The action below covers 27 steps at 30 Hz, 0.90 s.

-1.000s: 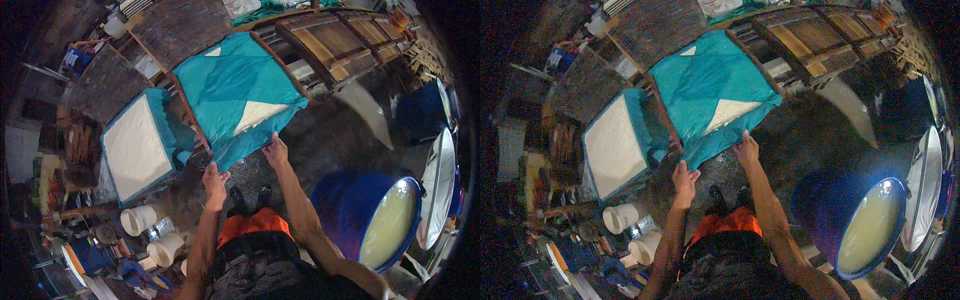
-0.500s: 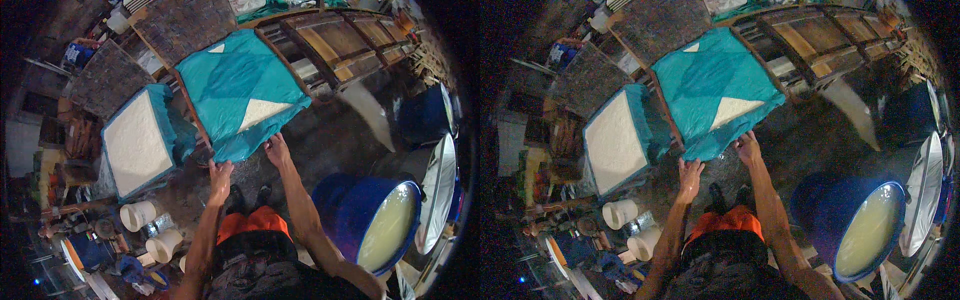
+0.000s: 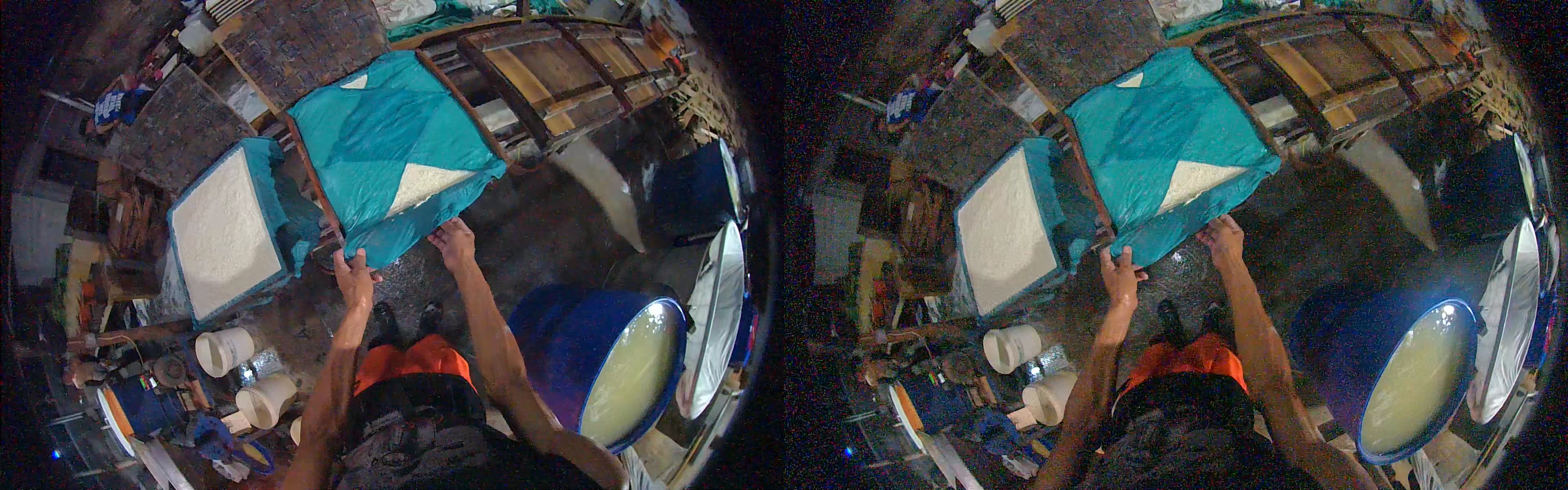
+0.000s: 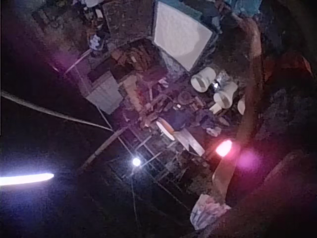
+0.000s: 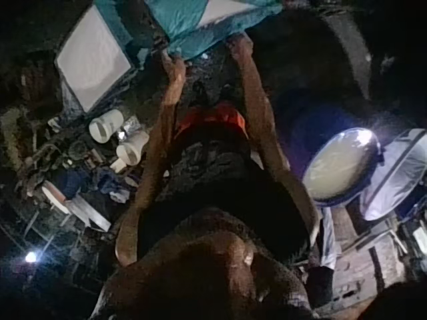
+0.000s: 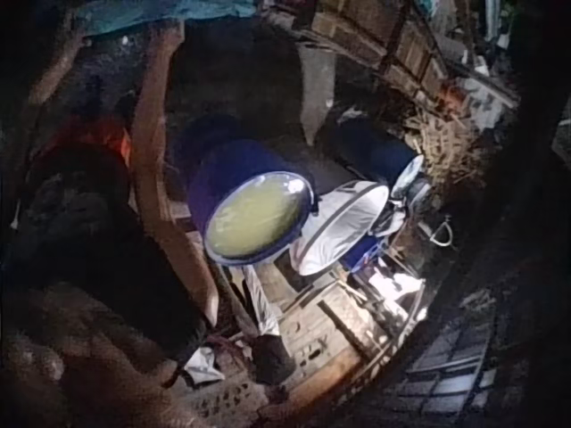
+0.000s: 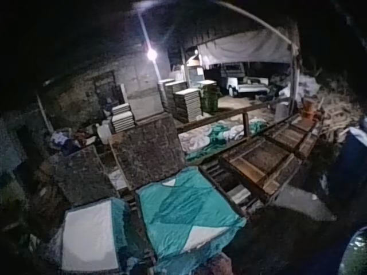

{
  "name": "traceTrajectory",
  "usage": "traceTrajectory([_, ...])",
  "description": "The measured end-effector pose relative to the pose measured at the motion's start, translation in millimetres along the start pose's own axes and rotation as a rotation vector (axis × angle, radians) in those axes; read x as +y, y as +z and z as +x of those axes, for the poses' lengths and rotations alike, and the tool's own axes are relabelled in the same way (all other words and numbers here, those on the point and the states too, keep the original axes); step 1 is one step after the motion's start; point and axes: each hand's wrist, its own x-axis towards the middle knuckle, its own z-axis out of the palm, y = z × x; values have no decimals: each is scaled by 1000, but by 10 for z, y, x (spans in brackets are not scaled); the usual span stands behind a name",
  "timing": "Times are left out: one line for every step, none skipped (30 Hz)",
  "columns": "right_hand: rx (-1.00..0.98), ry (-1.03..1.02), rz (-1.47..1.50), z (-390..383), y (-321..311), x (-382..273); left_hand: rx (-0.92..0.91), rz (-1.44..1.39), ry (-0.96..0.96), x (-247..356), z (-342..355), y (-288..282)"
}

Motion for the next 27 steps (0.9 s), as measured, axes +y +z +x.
traceTrajectory([-1,-1,-1,-40,18,-41,21,-8,-4,44,-13,12])
traceTrajectory([34,-32,-30,-78,41,-71,22,-9,-3,77,-4,17])
traceTrajectory([68,-63,-59,-108,67,-85,42,7,14,117,11,17])
traceTrajectory([67,-65,-63,-113,45,-102,60,19,29,161,9,39])
traceTrajectory([75,-113,-172,-119,18,-125,60,16,28,205,-1,45])
traceTrajectory([83,-162,-281,-124,-8,-151,51,70,19,249,-14,42])
traceTrajectory([81,-161,-285,-109,-59,-153,43,125,9,280,-33,37])
traceTrajectory([66,-174,-310,-92,-111,-160,45,123,7,286,-44,39])
traceTrajectory([52,-187,-336,-76,-173,-179,59,164,23,291,-57,48])
traceTrajectory([48,-183,-337,-105,-173,-213,78,208,40,290,-56,18])
traceTrajectory([25,-235,-368,-138,-186,-262,81,208,39,279,-34,-32])
traceTrajectory([3,-288,-399,-171,-201,-316,41,138,-7,262,5,-99])
traceTrajectory([5,-288,-402,-202,-232,-386,-1,65,-56,255,17,-131])
traceTrajectory([75,-293,-445,-234,-263,-458,-3,63,-59,236,11,-146])
traceTrajectory([146,-298,-488,-269,-287,-515,-44,-38,-57,215,-1,-157])
traceTrajectory([141,-269,-498,-357,-260,-596,-85,-139,-51,215,-11,-159])
traceTrajectory([143,-271,-500,-395,-289,-610,-87,-142,-52,219,-9,-160])
traceTrajectory([70,-263,-390,-437,-332,-619,-60,-129,-107,225,-2,-159])
traceTrajectory([-1,-256,-279,-483,-379,-629,-35,-114,-162,239,-4,-135])
traceTrajectory([2,-259,-280,-516,-423,-602,-39,-115,-163,247,-12,-99])
traceTrajectory([-17,-259,-273,-537,-461,-543,-1,-185,-162,252,-23,-58])
traceTrajectory([-35,-258,-265,-565,-496,-472,37,-252,-162,254,-41,-29])
traceTrajectory([-31,-262,-263,-612,-481,-413,32,-251,-161,287,-69,-5])
traceTrajectory([4,-241,-232,-657,-455,-334,60,-327,-206,321,-105,10])
traceTrajectory([45,-228,-207,-686,-482,-296,81,-408,-257,311,-131,61])
traceTrajectory([40,-189,-148,-683,-507,-240,76,-409,-253,224,-93,24])
traceTrajectory([39,-195,-146,-635,-564,-174,34,-460,-301,62,-15,-47])
